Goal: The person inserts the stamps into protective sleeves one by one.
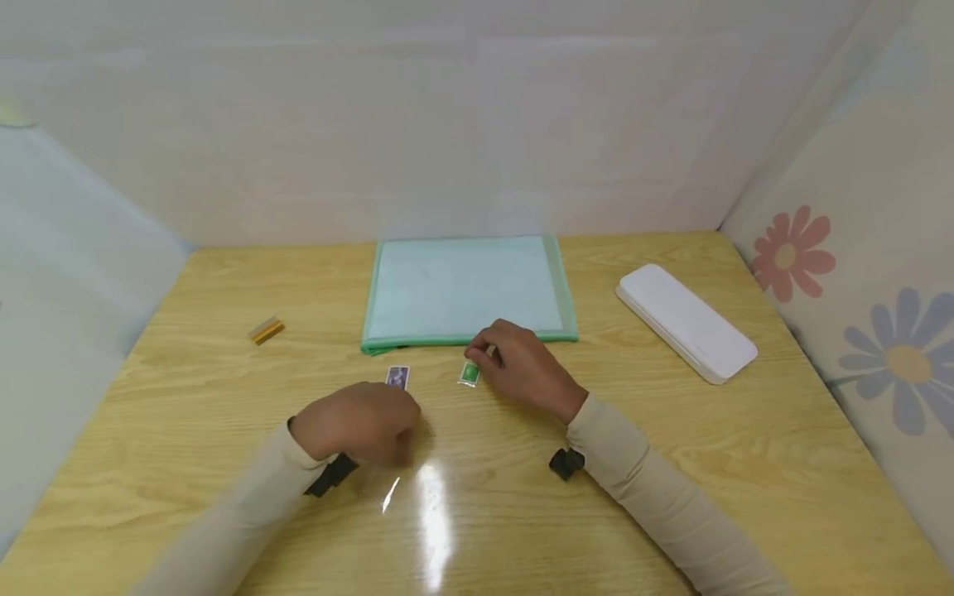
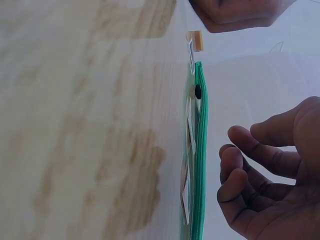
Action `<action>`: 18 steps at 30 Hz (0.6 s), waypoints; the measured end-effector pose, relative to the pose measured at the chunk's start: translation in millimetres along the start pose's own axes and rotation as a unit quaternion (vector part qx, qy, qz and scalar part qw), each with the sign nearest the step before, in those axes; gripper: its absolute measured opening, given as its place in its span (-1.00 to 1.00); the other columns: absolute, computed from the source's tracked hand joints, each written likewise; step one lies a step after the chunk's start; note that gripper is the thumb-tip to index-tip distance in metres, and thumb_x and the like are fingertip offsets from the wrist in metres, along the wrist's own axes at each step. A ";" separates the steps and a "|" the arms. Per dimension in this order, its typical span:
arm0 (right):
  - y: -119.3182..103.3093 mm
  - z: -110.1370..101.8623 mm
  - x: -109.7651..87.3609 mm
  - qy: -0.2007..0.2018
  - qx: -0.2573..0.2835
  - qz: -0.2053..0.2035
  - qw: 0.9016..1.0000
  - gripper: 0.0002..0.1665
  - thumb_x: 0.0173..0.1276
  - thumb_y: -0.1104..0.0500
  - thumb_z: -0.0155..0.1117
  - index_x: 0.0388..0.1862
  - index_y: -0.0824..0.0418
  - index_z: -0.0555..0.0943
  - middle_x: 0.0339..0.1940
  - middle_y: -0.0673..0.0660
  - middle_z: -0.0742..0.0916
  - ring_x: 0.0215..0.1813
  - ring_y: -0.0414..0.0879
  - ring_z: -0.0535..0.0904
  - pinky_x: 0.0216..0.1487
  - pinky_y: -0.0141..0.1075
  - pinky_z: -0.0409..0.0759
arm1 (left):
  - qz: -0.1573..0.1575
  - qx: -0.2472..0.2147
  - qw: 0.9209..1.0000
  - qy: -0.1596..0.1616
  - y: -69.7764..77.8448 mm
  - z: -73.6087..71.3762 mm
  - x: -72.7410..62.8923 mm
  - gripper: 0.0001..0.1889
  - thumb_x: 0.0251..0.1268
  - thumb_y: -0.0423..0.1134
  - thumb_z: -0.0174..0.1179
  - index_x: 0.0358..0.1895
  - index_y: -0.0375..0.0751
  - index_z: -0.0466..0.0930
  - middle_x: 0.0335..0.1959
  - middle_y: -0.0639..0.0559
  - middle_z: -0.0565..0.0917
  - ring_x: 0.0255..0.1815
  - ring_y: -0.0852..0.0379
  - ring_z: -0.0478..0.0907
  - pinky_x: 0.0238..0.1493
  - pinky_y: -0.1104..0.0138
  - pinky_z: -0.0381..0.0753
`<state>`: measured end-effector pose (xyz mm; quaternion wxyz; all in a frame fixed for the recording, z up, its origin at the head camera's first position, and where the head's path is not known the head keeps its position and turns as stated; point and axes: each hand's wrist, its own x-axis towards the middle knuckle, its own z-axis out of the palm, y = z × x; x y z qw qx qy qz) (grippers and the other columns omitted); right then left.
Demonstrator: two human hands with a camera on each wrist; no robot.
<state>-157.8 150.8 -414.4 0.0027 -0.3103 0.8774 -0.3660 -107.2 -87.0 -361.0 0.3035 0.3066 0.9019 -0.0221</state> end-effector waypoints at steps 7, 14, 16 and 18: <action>1.4 -1.2 1.0 -0.006 0.004 0.000 1.000 -0.87 0.51 0.11 0.27 -0.09 0.10 0.70 -0.23 -0.09 0.65 -0.30 -0.17 0.60 -0.32 -0.30 0.61 | -0.038 0.028 0.999 0.008 -5.4 -2.2 -5.0 -0.54 -0.17 0.12 0.63 -0.45 0.01 0.51 -0.52 0.22 0.54 -0.44 0.20 0.49 -0.33 0.18 0.58; 1.6 -0.8 0.9 -0.010 0.004 0.001 1.000 -0.86 0.53 0.10 0.25 -0.08 0.10 0.70 -0.24 -0.10 0.65 -0.33 -0.15 0.58 -0.35 -0.29 0.58 | -0.038 0.046 0.998 0.023 -5.6 -2.5 4.4 -0.83 0.18 -0.32 0.35 -0.44 -0.04 0.53 -0.48 0.10 0.55 -0.47 0.18 0.43 -0.43 0.22 0.57; 1.3 -0.8 0.7 -0.012 0.002 -0.002 1.000 -0.86 0.53 0.11 0.24 -0.08 0.10 0.70 -0.24 -0.09 0.65 -0.34 -0.15 0.58 -0.35 -0.29 0.58 | -0.034 0.033 0.998 0.029 -8.1 -3.4 5.0 -0.87 0.27 -0.35 0.28 -0.40 -0.09 0.55 -0.44 0.06 0.56 -0.45 0.16 0.46 -0.41 0.20 0.59; 1.5 -0.8 0.7 -0.014 0.002 -0.007 1.000 -0.86 0.53 0.11 0.24 -0.08 0.10 0.70 -0.24 -0.09 0.65 -0.32 -0.17 0.59 -0.34 -0.30 0.59 | -0.024 0.024 0.999 0.035 -10.4 -3.3 6.3 -0.88 0.32 -0.36 0.25 -0.38 -0.11 0.56 -0.42 0.02 0.58 -0.42 0.14 0.48 -0.38 0.19 0.59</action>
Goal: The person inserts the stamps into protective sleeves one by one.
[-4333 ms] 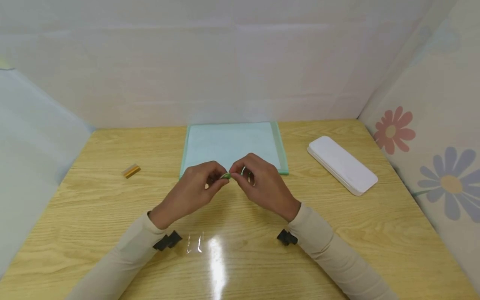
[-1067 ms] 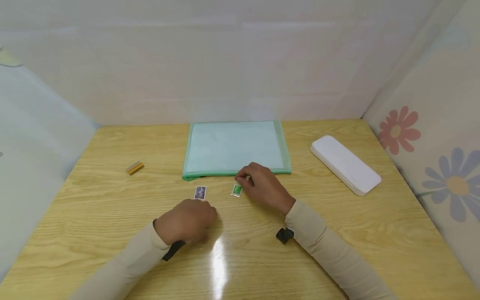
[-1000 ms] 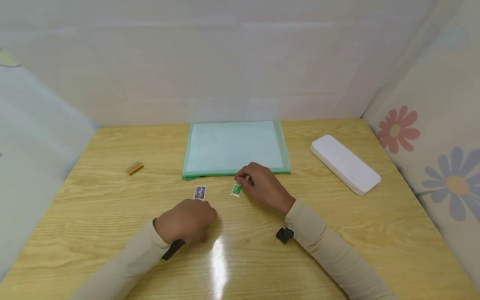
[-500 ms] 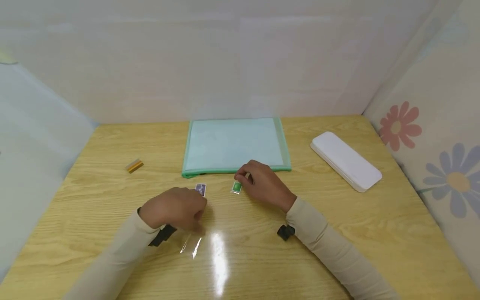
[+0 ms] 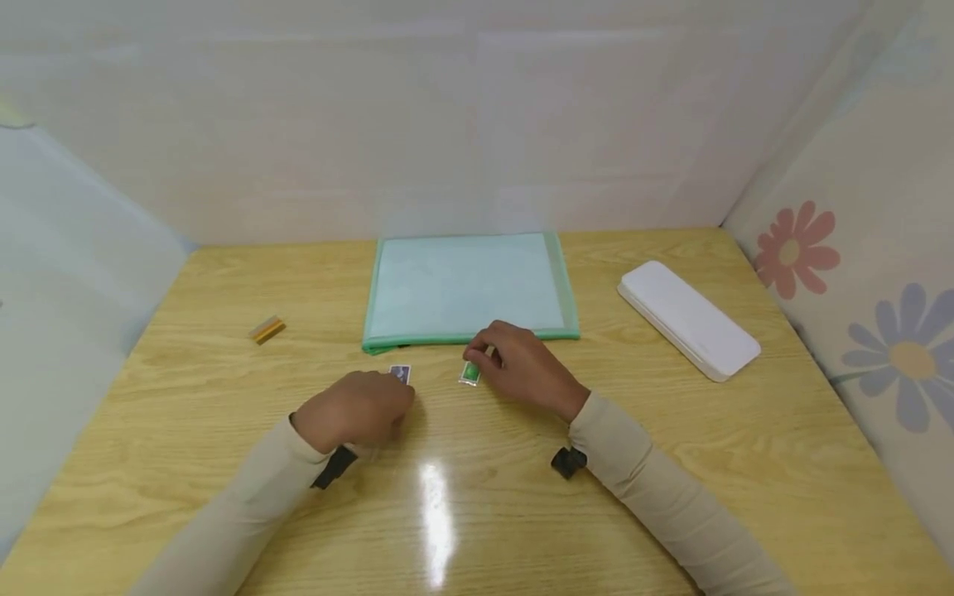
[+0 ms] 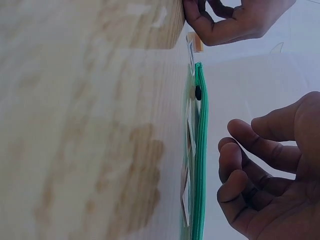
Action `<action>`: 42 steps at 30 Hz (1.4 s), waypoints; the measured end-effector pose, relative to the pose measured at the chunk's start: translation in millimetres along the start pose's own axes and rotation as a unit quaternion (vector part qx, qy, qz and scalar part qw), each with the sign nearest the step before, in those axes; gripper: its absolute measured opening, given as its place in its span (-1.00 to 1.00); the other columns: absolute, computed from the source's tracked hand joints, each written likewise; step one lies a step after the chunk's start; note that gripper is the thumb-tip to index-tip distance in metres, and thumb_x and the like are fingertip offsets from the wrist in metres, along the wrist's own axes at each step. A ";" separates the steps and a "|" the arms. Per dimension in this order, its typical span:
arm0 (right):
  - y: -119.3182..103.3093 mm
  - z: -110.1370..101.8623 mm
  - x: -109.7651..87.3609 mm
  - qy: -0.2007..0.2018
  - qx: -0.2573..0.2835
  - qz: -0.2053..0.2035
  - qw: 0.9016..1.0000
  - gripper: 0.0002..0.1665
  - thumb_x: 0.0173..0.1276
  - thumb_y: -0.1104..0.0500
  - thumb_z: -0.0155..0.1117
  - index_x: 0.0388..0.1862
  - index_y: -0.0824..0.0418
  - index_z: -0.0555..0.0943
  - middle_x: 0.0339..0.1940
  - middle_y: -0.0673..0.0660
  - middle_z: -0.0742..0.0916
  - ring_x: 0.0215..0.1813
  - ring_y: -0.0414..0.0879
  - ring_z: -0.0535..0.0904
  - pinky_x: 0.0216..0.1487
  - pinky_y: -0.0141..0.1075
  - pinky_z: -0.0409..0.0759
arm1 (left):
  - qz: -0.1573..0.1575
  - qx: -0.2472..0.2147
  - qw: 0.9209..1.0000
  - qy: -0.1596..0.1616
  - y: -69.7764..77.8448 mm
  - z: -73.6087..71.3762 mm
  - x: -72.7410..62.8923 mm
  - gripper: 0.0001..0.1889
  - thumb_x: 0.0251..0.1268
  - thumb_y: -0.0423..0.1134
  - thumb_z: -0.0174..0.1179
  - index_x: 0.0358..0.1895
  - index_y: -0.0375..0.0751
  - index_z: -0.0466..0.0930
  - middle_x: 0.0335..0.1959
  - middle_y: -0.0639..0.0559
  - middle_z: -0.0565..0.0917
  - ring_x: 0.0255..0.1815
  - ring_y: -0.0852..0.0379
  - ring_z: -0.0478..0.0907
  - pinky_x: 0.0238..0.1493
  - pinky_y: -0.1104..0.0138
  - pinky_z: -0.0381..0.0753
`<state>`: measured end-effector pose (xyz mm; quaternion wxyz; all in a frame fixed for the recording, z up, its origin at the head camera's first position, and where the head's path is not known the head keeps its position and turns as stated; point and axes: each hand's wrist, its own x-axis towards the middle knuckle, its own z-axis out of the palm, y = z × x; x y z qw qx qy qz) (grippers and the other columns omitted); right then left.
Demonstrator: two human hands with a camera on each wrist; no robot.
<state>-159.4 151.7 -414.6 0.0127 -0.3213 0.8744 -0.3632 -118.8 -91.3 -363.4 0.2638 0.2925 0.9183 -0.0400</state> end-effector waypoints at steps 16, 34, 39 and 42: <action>-1.0 -1.0 1.8 -0.008 0.000 -0.003 1.000 -0.84 0.54 0.11 0.23 -0.11 0.11 0.72 -0.28 -0.11 0.67 -0.30 -0.18 0.61 -0.33 -0.30 0.60 | -0.019 -0.044 0.999 0.002 -5.2 0.1 4.5 -0.48 0.22 -0.17 0.34 0.16 -0.33 0.40 -0.14 -0.16 0.60 -0.25 -0.04 0.58 -0.29 0.11 0.60; -10.7 1.5 2.7 -0.017 0.004 -0.018 1.000 -0.86 0.53 0.11 0.24 -0.10 0.09 0.71 -0.26 -0.06 0.70 -0.28 -0.24 0.58 -0.29 -0.32 0.60 | 0.089 -0.077 0.991 0.063 -26.5 -8.7 0.6 -0.75 0.38 -0.33 0.27 -0.41 -0.05 0.40 -0.49 0.12 0.43 -0.48 0.20 0.33 -0.45 0.34 0.38; -22.1 3.0 11.8 -0.033 0.005 -0.031 0.999 -0.85 0.54 0.13 0.22 -0.07 0.09 0.70 -0.22 -0.09 0.69 -0.28 -0.23 0.59 -0.32 -0.33 0.59 | 0.103 -0.173 0.970 0.135 -45.2 -25.3 -14.1 -0.85 0.47 -0.40 0.17 -0.26 -0.13 0.41 -0.48 0.13 0.54 -0.58 0.23 0.34 -0.50 0.37 0.39; -29.6 6.1 19.6 -0.053 -0.008 -0.032 0.998 -0.84 0.54 0.13 0.22 -0.03 0.11 0.69 -0.17 -0.14 0.67 -0.24 -0.26 0.58 -0.28 -0.36 0.60 | 0.097 -0.194 0.959 0.184 -52.9 -32.5 -20.4 -0.88 0.46 -0.38 0.20 -0.16 -0.15 0.43 -0.46 0.10 0.58 -0.58 0.22 0.40 -0.47 0.32 0.46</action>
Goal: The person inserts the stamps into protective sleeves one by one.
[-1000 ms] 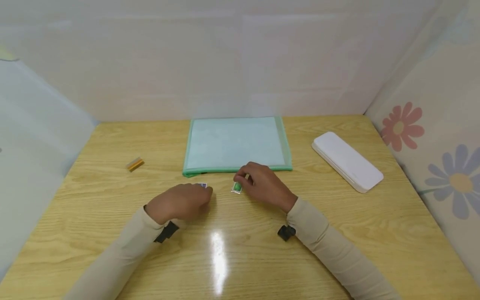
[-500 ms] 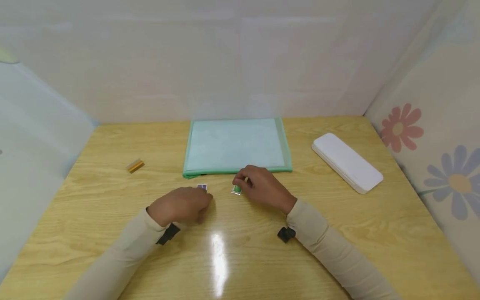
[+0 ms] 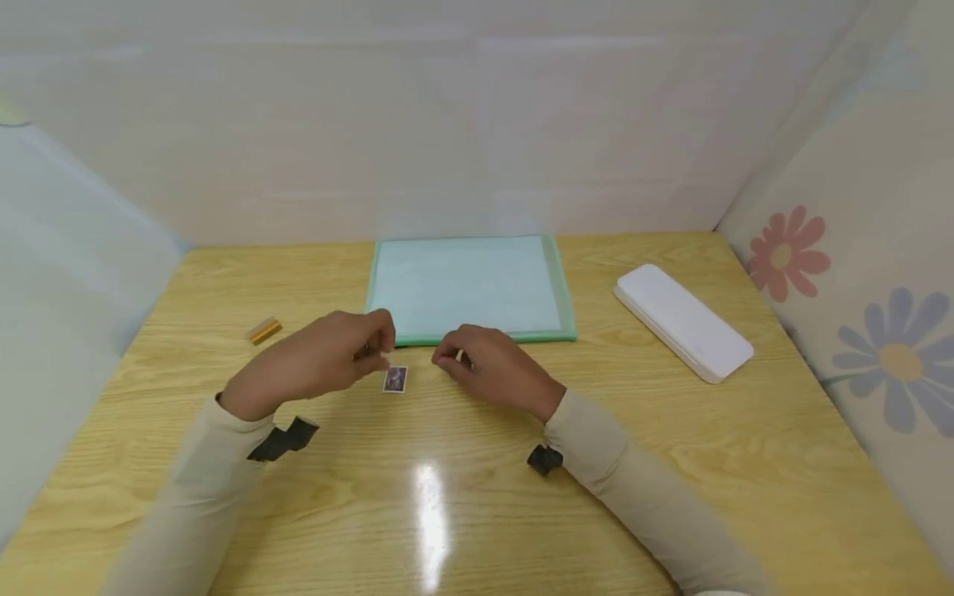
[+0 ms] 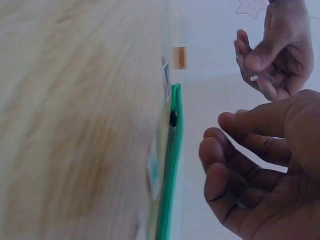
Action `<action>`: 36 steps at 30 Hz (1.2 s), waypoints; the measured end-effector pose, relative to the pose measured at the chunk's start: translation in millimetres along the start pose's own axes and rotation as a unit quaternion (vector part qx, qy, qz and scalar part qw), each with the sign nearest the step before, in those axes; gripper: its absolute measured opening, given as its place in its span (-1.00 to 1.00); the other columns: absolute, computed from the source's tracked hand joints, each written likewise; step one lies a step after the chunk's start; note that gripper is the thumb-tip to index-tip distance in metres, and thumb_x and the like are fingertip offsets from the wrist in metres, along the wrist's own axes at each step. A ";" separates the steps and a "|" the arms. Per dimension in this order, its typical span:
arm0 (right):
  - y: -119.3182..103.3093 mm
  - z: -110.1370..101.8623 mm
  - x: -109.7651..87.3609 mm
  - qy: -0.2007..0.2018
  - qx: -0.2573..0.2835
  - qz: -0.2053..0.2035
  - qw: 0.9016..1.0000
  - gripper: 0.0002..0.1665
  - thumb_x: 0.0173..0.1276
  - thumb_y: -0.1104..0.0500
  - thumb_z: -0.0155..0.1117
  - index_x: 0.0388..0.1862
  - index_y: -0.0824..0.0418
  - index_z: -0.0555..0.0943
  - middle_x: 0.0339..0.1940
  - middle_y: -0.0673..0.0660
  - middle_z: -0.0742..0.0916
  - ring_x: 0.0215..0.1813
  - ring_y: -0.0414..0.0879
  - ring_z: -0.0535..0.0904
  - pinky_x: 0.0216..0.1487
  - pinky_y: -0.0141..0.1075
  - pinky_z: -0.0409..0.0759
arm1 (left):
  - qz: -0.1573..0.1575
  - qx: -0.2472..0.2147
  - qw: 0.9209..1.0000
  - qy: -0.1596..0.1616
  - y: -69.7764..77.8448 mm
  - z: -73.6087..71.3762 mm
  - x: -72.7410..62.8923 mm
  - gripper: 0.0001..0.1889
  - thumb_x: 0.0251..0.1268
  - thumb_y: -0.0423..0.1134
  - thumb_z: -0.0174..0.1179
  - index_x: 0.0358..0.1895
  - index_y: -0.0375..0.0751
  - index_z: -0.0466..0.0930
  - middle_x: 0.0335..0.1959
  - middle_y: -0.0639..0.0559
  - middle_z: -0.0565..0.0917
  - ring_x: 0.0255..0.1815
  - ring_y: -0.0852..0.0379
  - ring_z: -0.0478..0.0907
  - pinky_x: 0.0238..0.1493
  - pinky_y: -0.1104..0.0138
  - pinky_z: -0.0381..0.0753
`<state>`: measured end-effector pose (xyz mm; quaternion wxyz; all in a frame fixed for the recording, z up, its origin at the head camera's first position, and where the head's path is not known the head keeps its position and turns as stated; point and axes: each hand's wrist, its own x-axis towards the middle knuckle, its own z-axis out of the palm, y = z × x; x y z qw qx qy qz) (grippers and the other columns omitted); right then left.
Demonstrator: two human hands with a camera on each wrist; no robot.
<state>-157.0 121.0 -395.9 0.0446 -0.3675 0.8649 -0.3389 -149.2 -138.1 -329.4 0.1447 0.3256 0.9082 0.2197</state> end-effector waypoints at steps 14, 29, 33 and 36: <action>-18.4 32.8 35.7 -0.152 -0.101 0.023 0.983 -0.48 0.53 0.00 0.23 0.38 0.14 0.46 0.00 0.04 0.51 -0.16 -0.14 0.42 -0.13 -0.34 0.50 | -0.017 -0.007 0.990 0.136 -1.3 -17.6 -0.1 -0.80 0.41 -0.31 0.28 0.00 -0.04 0.52 -0.35 0.08 0.55 -0.47 0.12 0.47 -0.39 0.24 0.53; -18.2 46.4 34.5 -0.110 -0.097 -0.017 0.989 -0.69 0.47 0.04 0.32 0.12 0.08 0.62 -0.02 0.02 0.54 -0.15 -0.21 0.44 -0.12 -0.39 0.51 | -0.092 -0.004 0.967 0.236 -21.5 -32.0 -11.2 -0.92 0.39 -0.22 0.32 -0.18 -0.13 0.67 -0.33 0.02 0.57 -0.37 0.09 0.48 -0.31 0.18 0.50; -21.1 47.5 34.4 -0.111 -0.099 0.000 0.989 -0.59 0.48 0.04 0.31 0.22 0.14 0.55 0.08 0.02 0.56 -0.08 -0.22 0.46 -0.05 -0.39 0.53 | -0.083 -0.014 0.966 0.245 -21.2 -32.6 -10.8 -0.92 0.39 -0.22 0.32 -0.19 -0.13 0.66 -0.27 0.02 0.60 -0.29 0.07 0.54 -0.24 0.15 0.56; -22.6 48.3 33.5 -0.117 -0.092 0.024 0.989 -0.49 0.49 0.05 0.29 0.33 0.17 0.47 0.17 0.03 0.55 0.00 -0.22 0.46 0.02 -0.36 0.52 | -0.087 -0.028 0.965 0.248 -20.4 -32.2 -10.6 -0.90 0.41 -0.21 0.30 -0.15 -0.13 0.64 -0.22 0.03 0.66 -0.21 0.05 0.64 -0.16 0.10 0.63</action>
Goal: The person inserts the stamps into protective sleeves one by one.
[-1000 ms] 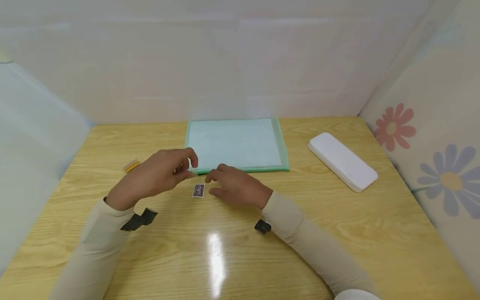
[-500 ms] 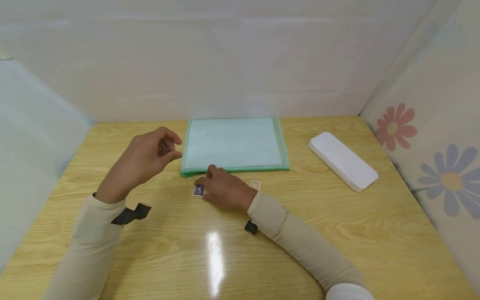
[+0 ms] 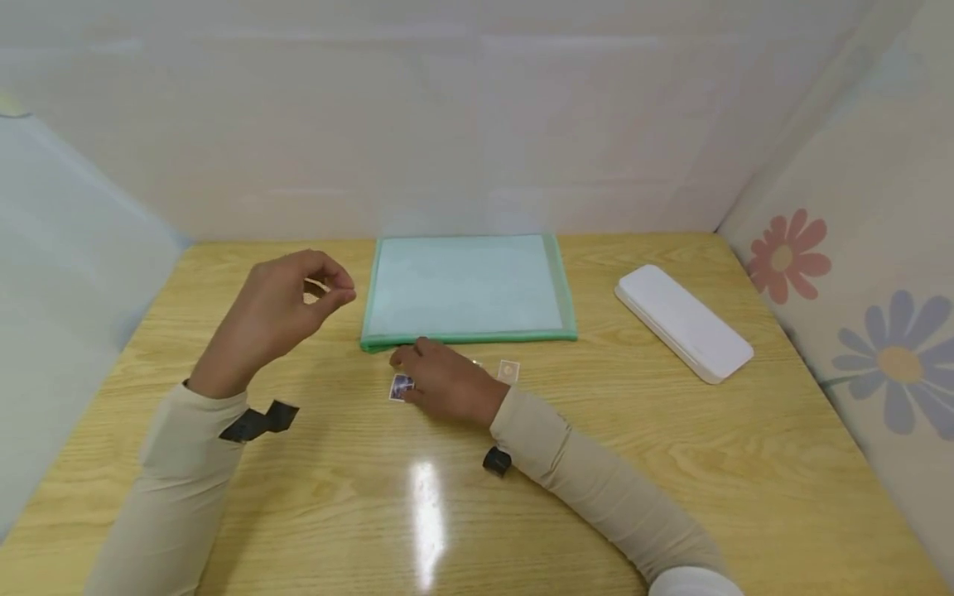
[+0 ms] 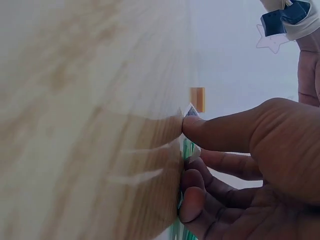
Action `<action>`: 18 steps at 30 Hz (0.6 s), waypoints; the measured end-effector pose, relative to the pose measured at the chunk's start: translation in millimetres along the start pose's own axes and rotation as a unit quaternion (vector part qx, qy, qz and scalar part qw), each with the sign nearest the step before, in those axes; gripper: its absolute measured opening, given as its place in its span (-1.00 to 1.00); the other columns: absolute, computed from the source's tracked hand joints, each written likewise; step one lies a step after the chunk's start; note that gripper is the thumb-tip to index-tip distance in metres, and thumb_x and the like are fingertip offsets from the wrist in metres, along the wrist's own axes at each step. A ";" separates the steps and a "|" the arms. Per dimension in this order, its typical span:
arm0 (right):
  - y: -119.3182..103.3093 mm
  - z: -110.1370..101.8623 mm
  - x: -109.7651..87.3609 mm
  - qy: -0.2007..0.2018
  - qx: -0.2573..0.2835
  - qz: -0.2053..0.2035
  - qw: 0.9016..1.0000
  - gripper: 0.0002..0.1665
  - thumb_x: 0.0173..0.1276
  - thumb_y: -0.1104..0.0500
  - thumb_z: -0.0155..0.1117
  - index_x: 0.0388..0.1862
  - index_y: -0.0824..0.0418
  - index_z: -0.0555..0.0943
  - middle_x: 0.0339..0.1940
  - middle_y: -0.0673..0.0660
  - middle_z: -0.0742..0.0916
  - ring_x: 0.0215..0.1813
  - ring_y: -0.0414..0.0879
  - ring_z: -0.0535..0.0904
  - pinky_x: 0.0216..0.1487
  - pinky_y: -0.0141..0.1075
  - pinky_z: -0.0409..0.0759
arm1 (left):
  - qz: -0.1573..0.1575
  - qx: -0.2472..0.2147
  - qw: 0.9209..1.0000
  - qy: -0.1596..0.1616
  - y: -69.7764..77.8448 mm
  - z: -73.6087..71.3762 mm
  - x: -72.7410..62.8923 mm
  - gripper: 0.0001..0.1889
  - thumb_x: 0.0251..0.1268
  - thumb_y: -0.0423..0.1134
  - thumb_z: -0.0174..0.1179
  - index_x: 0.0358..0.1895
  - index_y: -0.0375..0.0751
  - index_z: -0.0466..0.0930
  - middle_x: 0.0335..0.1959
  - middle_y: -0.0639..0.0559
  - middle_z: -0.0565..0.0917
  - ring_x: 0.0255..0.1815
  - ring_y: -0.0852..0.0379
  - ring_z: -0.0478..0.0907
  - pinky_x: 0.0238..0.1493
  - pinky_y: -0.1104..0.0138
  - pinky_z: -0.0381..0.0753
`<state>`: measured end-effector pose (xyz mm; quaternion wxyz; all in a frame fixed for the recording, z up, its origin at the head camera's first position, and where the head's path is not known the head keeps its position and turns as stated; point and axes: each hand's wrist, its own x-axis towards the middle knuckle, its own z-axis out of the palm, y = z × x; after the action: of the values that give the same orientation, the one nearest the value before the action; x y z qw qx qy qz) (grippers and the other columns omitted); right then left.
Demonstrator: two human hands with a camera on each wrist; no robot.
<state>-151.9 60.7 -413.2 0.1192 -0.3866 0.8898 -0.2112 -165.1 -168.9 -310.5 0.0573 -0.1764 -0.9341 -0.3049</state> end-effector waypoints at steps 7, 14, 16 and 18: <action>1.9 3.2 1.3 0.011 0.022 0.009 1.000 -0.67 0.49 0.06 0.28 0.14 0.13 0.55 -0.07 -0.01 0.50 -0.20 -0.19 0.44 -0.19 -0.37 0.51 | -0.027 -0.058 0.998 -0.005 5.4 3.3 -0.9 -0.89 0.44 -0.23 0.27 -0.10 -0.09 0.56 -0.28 0.07 0.71 -0.33 0.18 0.70 -0.35 0.20 0.70; 5.0 2.3 1.7 0.055 0.047 -0.038 0.997 -0.90 0.57 0.11 0.17 -0.06 0.06 0.60 -0.17 -0.07 0.47 -0.32 -0.23 0.41 -0.33 -0.41 0.49 | 0.013 -0.050 0.999 0.015 7.2 6.1 -1.2 -0.93 0.44 -0.28 0.26 -0.11 -0.09 0.60 -0.37 0.10 0.68 -0.42 0.22 0.63 -0.44 0.23 0.63; 4.5 -1.4 0.5 0.068 0.055 -0.051 0.995 -0.90 0.58 0.11 0.15 -0.09 0.05 0.61 -0.18 -0.09 0.50 -0.31 -0.24 0.42 -0.33 -0.42 0.51 | 0.024 -0.050 0.998 0.018 8.0 6.6 -1.2 -0.93 0.46 -0.27 0.24 -0.09 -0.08 0.61 -0.38 0.11 0.67 -0.44 0.24 0.63 -0.44 0.23 0.62; 3.8 -7.7 -1.8 0.079 0.067 -0.059 0.993 -0.91 0.57 0.11 0.17 -0.11 0.03 0.62 -0.19 -0.13 0.54 -0.30 -0.28 0.45 -0.31 -0.42 0.52 | 0.034 -0.055 0.998 0.018 9.0 7.3 -1.2 -0.93 0.48 -0.25 0.21 -0.07 -0.07 0.63 -0.36 0.14 0.68 -0.45 0.25 0.63 -0.42 0.25 0.62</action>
<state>-155.9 66.5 -408.0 0.0619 -0.4113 0.8559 -0.3072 -160.7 -158.2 -311.7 0.0750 -0.2058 -0.9082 -0.3566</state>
